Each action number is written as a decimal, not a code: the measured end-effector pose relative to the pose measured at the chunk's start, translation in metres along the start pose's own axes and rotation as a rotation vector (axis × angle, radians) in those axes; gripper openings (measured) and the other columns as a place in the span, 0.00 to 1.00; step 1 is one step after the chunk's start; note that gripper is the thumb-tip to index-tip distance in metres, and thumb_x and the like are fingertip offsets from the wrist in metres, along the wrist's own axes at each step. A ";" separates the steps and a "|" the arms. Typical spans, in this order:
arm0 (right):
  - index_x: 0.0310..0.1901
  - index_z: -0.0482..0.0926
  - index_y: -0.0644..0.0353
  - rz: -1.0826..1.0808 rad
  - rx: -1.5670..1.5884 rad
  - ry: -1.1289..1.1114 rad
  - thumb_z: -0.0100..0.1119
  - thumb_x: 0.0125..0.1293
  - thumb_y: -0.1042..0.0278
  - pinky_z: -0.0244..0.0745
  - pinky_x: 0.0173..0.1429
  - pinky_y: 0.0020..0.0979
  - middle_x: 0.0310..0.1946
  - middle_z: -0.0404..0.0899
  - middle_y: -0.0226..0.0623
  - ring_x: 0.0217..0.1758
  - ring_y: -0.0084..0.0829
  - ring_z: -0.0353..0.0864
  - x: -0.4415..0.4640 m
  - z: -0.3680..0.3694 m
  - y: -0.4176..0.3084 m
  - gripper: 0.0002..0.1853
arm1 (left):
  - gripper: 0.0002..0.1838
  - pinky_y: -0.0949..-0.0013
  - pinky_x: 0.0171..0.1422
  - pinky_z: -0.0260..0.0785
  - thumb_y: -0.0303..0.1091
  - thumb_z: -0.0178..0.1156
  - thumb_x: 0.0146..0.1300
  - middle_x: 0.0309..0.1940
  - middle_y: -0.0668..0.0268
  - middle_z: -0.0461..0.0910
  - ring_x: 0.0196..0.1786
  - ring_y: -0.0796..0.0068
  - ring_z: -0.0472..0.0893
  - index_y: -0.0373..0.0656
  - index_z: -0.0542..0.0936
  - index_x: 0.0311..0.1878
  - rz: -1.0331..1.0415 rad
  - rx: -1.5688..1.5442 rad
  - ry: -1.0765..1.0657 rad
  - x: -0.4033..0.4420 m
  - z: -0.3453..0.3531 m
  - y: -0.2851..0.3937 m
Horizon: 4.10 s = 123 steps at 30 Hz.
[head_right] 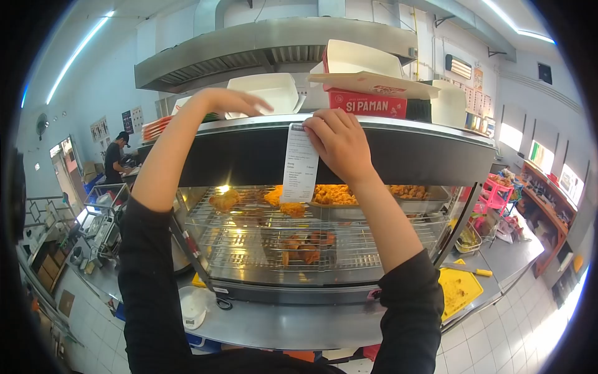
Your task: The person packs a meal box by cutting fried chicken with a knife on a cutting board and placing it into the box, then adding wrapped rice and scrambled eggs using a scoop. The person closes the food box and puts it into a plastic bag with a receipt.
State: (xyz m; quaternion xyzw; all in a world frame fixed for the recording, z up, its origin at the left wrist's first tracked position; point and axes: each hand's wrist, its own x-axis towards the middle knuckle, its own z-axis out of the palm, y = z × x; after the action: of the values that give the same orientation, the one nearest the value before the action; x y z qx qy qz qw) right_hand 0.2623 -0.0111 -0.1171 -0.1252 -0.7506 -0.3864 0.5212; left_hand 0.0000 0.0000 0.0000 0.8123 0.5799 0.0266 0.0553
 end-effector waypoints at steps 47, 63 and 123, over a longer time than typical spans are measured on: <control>0.51 0.74 0.57 0.523 1.042 -0.919 0.57 0.62 0.46 0.77 0.39 0.42 0.29 0.82 0.42 0.33 0.45 0.82 -0.135 -0.100 -0.175 0.24 | 0.04 0.51 0.69 0.61 0.33 0.61 0.52 0.31 0.69 0.83 0.39 0.72 0.82 0.53 0.78 0.23 0.401 0.028 0.586 -0.275 0.245 0.075; 0.36 0.79 0.64 1.185 0.386 -1.341 0.48 0.68 0.52 0.74 0.45 0.52 0.34 0.81 0.55 0.40 0.56 0.80 -0.429 -0.082 -0.255 0.20 | 0.19 0.66 0.50 0.73 0.41 0.62 0.61 0.42 0.55 0.83 0.42 0.64 0.83 0.40 0.79 0.51 -0.565 -1.116 0.093 -0.176 0.617 0.045; 0.37 0.78 0.62 1.030 0.418 -1.519 0.36 0.73 0.50 0.74 0.46 0.54 0.33 0.80 0.57 0.39 0.59 0.79 -0.401 -0.050 -0.273 0.25 | 0.13 0.71 0.39 0.72 0.37 0.64 0.57 0.29 0.56 0.84 0.32 0.71 0.84 0.35 0.84 0.36 -0.615 -0.970 0.186 -0.198 0.615 0.040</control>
State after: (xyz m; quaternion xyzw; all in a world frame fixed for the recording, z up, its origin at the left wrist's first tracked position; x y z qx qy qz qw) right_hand 0.3058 -0.1433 -0.5843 -0.5642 -0.7960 0.2192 0.0105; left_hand 0.0395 -0.2363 -0.6016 0.4825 0.7133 0.3431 0.3751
